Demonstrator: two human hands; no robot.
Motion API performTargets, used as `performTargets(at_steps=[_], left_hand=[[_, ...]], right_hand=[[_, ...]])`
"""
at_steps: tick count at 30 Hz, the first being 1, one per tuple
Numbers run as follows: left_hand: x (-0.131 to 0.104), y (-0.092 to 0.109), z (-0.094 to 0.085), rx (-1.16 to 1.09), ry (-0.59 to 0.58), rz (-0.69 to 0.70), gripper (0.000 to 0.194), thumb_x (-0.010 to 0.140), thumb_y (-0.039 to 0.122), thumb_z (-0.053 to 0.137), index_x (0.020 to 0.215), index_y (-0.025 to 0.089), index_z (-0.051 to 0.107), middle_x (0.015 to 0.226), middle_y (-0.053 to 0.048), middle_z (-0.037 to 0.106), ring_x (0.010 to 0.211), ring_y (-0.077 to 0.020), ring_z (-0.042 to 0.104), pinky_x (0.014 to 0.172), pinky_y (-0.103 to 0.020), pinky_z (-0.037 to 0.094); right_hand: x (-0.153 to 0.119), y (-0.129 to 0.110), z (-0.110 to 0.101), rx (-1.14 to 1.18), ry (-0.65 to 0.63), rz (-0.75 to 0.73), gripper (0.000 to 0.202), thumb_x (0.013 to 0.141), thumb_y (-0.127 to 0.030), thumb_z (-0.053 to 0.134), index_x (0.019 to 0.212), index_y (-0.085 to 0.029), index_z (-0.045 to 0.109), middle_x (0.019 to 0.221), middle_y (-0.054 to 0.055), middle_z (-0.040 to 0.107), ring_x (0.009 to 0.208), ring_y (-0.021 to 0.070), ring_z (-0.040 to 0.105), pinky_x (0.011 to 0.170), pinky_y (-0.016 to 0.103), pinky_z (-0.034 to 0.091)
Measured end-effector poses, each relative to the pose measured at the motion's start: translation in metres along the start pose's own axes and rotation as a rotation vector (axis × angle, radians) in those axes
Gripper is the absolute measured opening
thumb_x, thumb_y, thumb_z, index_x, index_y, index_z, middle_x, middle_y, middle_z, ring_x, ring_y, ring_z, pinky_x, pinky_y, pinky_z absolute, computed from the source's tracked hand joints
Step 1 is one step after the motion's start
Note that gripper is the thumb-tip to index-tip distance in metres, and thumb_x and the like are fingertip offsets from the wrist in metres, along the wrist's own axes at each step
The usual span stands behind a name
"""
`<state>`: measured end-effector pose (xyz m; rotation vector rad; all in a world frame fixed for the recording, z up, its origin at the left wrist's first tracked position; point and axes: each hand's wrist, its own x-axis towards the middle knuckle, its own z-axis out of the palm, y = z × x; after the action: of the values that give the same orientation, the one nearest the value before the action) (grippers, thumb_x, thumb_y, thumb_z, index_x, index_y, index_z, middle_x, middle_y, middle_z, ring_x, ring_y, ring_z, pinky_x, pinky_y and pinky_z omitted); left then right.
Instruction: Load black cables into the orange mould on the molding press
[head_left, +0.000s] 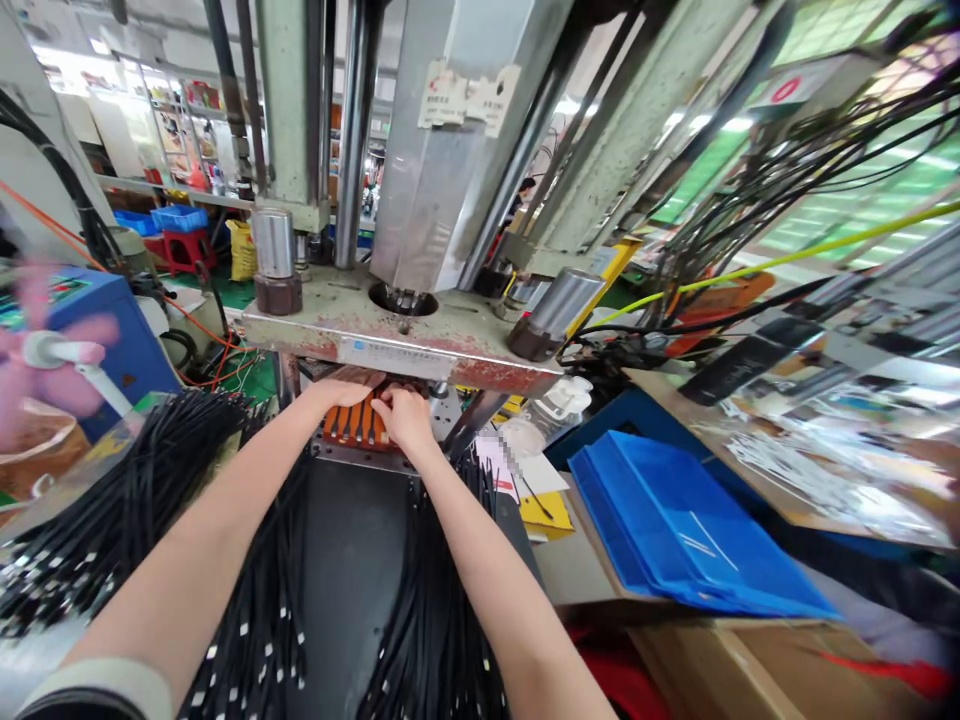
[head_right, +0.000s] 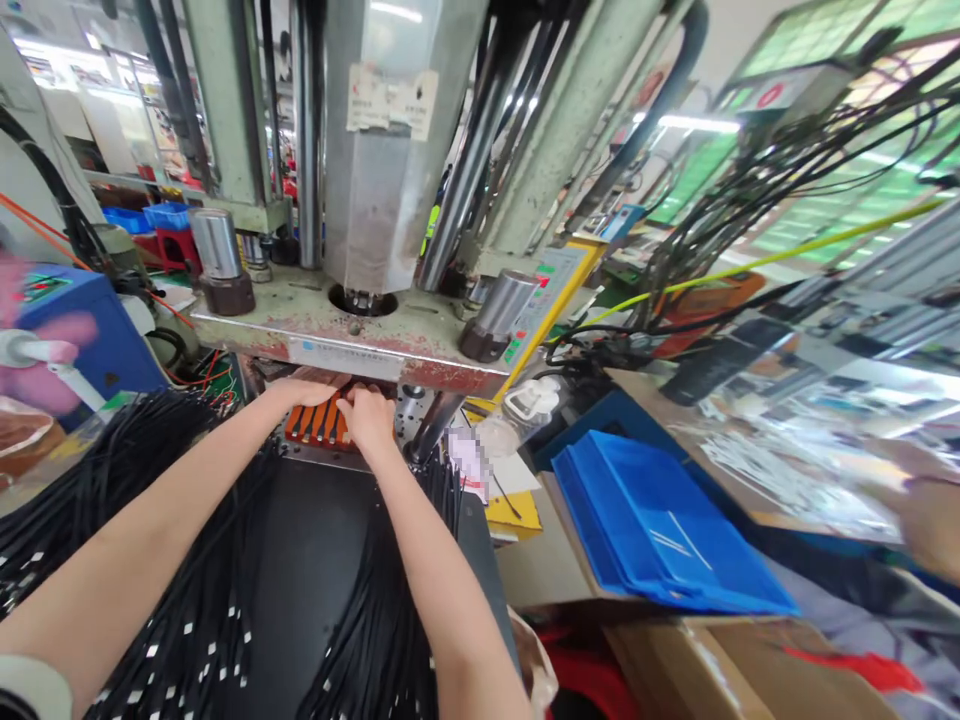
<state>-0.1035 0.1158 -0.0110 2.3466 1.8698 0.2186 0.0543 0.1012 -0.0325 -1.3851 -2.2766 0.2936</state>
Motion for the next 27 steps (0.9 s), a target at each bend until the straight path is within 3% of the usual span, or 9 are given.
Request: performTargets(at_steps=[3, 6, 8, 10, 13, 16, 20, 24, 27], left_hand=[[-0.043, -0.002, 0.008, 0.013, 0.148, 0.021, 0.05, 0.1, 0.035, 0.02, 0.138, 0.012, 0.043, 0.14, -0.012, 0.051, 0.128, -0.021, 0.047, 0.105, -0.033, 0.034], [-0.107, -0.002, 0.025, 0.112, 0.34, -0.057, 0.043, 0.099, 0.031, 0.025, 0.119, 0.011, 0.057, 0.118, -0.014, 0.063, 0.112, -0.0249, 0.057, 0.097, -0.038, 0.039], [-0.143, 0.001, 0.038, 0.231, 0.262, -0.149, 0.04, 0.097, 0.035, 0.032, 0.097, 0.011, 0.065, 0.097, -0.015, 0.067, 0.097, -0.0298, 0.062, 0.088, -0.044, 0.042], [-0.165, 0.005, 0.049, 0.31, 0.113, -0.2, 0.035, 0.093, 0.036, 0.042, 0.087, 0.01, 0.066, 0.089, -0.016, 0.066, 0.091, -0.033, 0.063, 0.08, -0.045, 0.044], [-0.171, 0.006, 0.053, 0.298, 0.017, -0.266, 0.028, 0.091, 0.026, 0.042, 0.09, 0.009, 0.064, 0.091, -0.017, 0.066, 0.086, -0.0317, 0.065, 0.074, -0.041, 0.045], [-0.164, -0.002, 0.04, 0.119, 0.06, -0.301, 0.026, 0.092, 0.025, 0.037, 0.088, 0.013, 0.06, 0.086, -0.011, 0.066, 0.078, -0.0249, 0.065, 0.069, -0.034, 0.043], [-0.161, -0.009, 0.012, -0.323, 0.166, -0.162, 0.021, 0.091, 0.031, 0.04, 0.078, 0.019, 0.051, 0.067, 0.001, 0.055, 0.064, -0.0145, 0.054, 0.061, -0.025, 0.038], [-0.165, 0.004, -0.013, -0.749, 0.251, -0.076, 0.017, 0.09, 0.034, 0.044, 0.088, 0.018, 0.05, 0.067, 0.004, 0.051, 0.059, -0.0107, 0.048, 0.057, -0.022, 0.039], [-0.166, 0.024, -0.026, -0.876, 0.256, -0.044, 0.021, 0.087, 0.032, 0.048, 0.1, 0.016, 0.054, 0.068, 0.003, 0.053, 0.059, -0.01, 0.049, 0.058, -0.021, 0.039]], right_hand=[[-0.037, 0.028, -0.012, 0.008, 0.105, -0.052, 0.016, 0.091, -0.03, 0.056, 0.097, -0.017, 0.064, 0.093, 0.008, 0.067, 0.087, 0.0187, 0.062, 0.079, 0.027, 0.042], [-0.093, 0.065, -0.025, -0.212, 0.073, 0.138, 0.027, 0.095, -0.035, 0.048, 0.092, -0.015, 0.065, 0.09, 0.012, 0.068, 0.083, 0.0226, 0.065, 0.072, 0.03, 0.043], [-0.125, 0.083, -0.03, -0.378, -0.122, 0.274, 0.035, 0.095, -0.042, 0.047, 0.084, -0.014, 0.066, 0.084, 0.015, 0.069, 0.078, 0.0275, 0.067, 0.066, 0.033, 0.043], [-0.144, 0.092, -0.031, -0.414, -0.302, 0.313, 0.035, 0.094, -0.043, 0.048, 0.081, -0.016, 0.067, 0.08, 0.015, 0.07, 0.077, 0.0297, 0.068, 0.064, 0.033, 0.043], [-0.15, 0.089, -0.03, -0.337, -0.381, 0.296, 0.027, 0.094, -0.035, 0.049, 0.084, -0.019, 0.067, 0.082, 0.011, 0.072, 0.083, 0.027, 0.07, 0.067, 0.031, 0.044], [-0.144, 0.079, -0.03, -0.414, -0.333, 0.346, 0.03, 0.094, -0.039, 0.048, 0.09, -0.016, 0.068, 0.087, 0.014, 0.072, 0.085, 0.0283, 0.07, 0.068, 0.032, 0.045], [-0.143, 0.072, -0.026, -0.357, -0.327, 0.291, 0.03, 0.092, -0.04, 0.051, 0.089, -0.016, 0.068, 0.088, 0.016, 0.072, 0.086, 0.0294, 0.07, 0.068, 0.033, 0.045], [-0.146, 0.079, -0.022, -0.108, -0.252, 0.326, 0.02, 0.09, -0.029, 0.053, 0.08, -0.02, 0.067, 0.08, 0.008, 0.073, 0.081, 0.0248, 0.07, 0.067, 0.03, 0.043], [-0.145, 0.086, -0.026, 0.026, -0.177, 0.377, 0.017, 0.089, -0.028, 0.053, 0.081, -0.021, 0.066, 0.072, 0.003, 0.072, 0.077, 0.0224, 0.069, 0.067, 0.029, 0.043]])
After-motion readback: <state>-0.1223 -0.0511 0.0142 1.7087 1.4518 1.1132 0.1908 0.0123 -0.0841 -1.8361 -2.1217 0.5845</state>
